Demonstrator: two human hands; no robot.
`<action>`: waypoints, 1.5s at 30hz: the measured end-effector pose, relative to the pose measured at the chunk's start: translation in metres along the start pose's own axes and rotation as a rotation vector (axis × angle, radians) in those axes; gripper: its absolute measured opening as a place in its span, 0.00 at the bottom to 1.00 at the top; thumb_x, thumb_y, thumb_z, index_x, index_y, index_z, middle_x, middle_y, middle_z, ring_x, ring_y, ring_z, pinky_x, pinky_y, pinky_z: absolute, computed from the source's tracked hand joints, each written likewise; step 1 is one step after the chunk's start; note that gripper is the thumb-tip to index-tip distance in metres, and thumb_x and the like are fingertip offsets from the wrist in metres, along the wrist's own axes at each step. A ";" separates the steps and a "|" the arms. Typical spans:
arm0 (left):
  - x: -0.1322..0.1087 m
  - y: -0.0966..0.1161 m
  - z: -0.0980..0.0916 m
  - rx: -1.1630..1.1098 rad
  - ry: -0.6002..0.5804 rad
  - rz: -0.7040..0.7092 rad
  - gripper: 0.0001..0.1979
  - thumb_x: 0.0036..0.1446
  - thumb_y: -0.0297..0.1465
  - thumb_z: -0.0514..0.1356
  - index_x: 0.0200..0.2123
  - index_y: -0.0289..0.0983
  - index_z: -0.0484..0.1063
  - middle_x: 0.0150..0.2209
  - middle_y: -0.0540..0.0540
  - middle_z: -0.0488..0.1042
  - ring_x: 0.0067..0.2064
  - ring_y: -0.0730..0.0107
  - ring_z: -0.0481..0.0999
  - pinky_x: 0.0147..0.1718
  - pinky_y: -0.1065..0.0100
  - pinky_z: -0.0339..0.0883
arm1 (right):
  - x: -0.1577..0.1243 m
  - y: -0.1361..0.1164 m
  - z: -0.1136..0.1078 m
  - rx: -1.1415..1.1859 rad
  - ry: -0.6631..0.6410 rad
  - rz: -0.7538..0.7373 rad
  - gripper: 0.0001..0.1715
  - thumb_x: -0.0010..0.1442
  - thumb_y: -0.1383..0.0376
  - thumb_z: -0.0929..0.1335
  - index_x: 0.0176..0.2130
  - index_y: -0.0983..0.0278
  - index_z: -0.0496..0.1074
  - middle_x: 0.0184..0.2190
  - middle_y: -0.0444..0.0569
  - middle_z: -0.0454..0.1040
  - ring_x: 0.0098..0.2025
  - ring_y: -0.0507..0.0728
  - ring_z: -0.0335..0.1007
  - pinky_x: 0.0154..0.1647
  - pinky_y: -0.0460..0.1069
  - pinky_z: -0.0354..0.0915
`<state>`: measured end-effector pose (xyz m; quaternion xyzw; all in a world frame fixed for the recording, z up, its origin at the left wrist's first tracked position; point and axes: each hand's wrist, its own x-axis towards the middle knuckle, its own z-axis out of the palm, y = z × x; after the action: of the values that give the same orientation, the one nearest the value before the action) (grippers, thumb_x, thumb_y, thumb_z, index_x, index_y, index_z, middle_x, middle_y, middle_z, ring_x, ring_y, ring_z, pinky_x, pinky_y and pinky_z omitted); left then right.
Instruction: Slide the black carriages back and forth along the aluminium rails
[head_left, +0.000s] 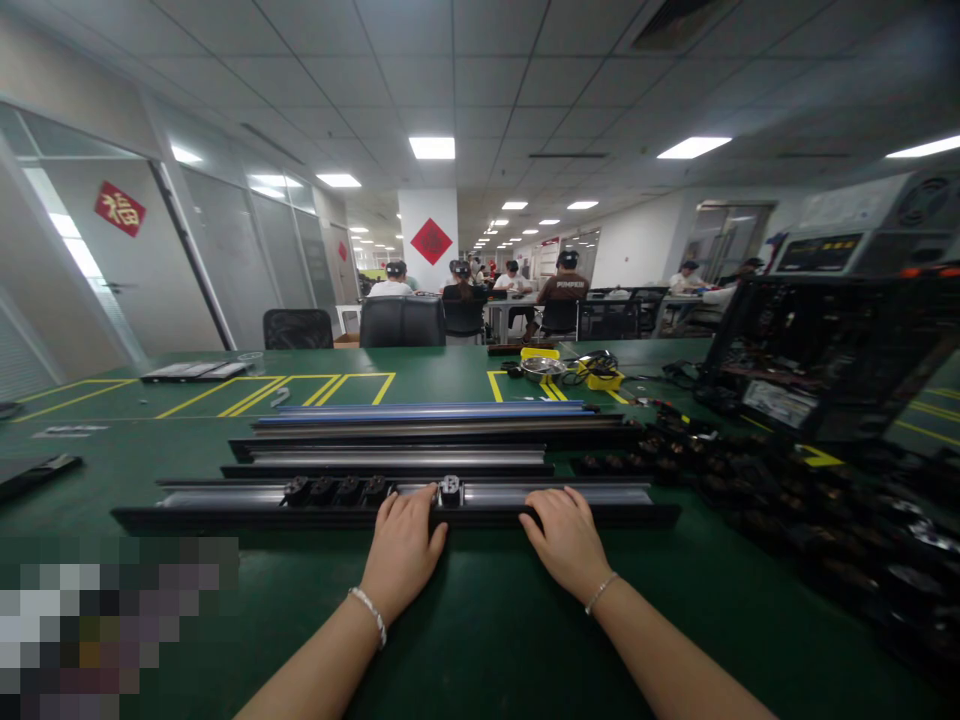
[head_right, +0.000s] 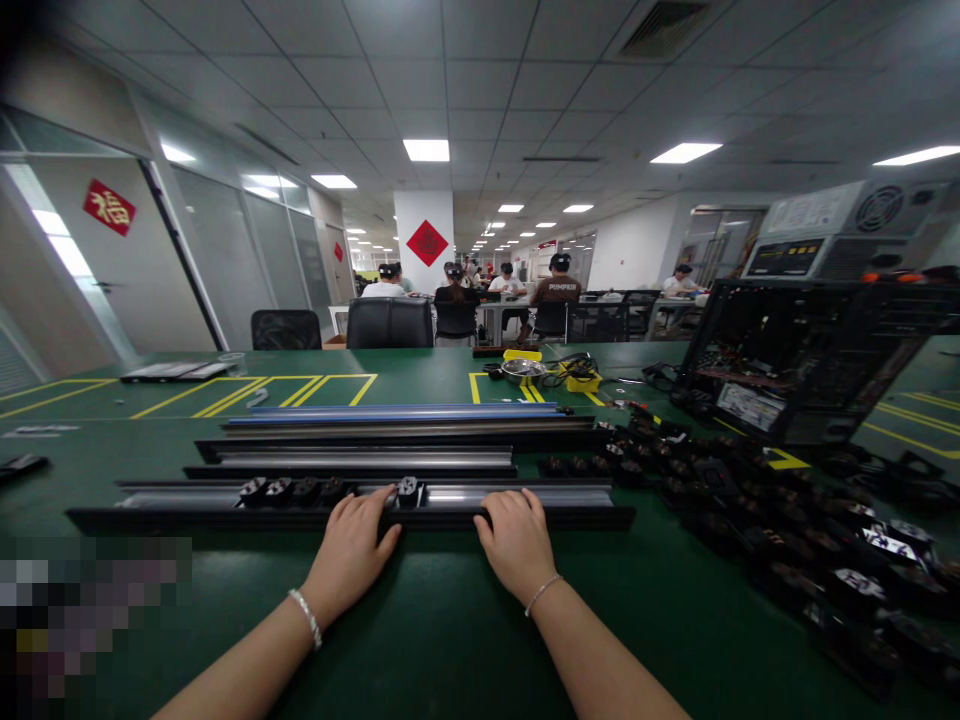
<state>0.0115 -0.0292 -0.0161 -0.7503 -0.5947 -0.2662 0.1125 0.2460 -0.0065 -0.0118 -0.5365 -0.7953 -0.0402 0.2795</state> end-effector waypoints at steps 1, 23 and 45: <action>0.000 0.001 0.001 0.004 0.013 0.006 0.20 0.55 0.33 0.52 0.51 0.36 0.62 0.47 0.41 0.71 0.50 0.60 0.66 0.54 0.54 0.50 | 0.000 0.000 0.000 0.001 0.003 -0.001 0.11 0.59 0.61 0.59 0.36 0.59 0.68 0.37 0.46 0.73 0.43 0.56 0.65 0.53 0.56 0.47; 0.007 0.032 -0.002 0.086 -0.110 -0.156 0.14 0.53 0.34 0.52 0.43 0.37 0.66 0.38 0.43 0.73 0.44 0.60 0.67 0.50 0.58 0.50 | -0.003 0.008 0.007 -0.029 0.080 0.059 0.10 0.54 0.57 0.63 0.30 0.61 0.68 0.30 0.44 0.72 0.38 0.55 0.65 0.49 0.54 0.47; 0.003 0.037 0.001 -0.049 -0.082 -0.061 0.18 0.52 0.31 0.53 0.48 0.42 0.64 0.46 0.46 0.73 0.50 0.62 0.66 0.58 0.49 0.34 | -0.004 -0.001 0.003 -0.021 0.044 0.030 0.09 0.55 0.61 0.62 0.35 0.60 0.69 0.35 0.45 0.73 0.41 0.54 0.65 0.54 0.55 0.44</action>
<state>0.0475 -0.0359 -0.0092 -0.7446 -0.6147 -0.2530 0.0613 0.2449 -0.0093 -0.0155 -0.5505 -0.7802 -0.0563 0.2918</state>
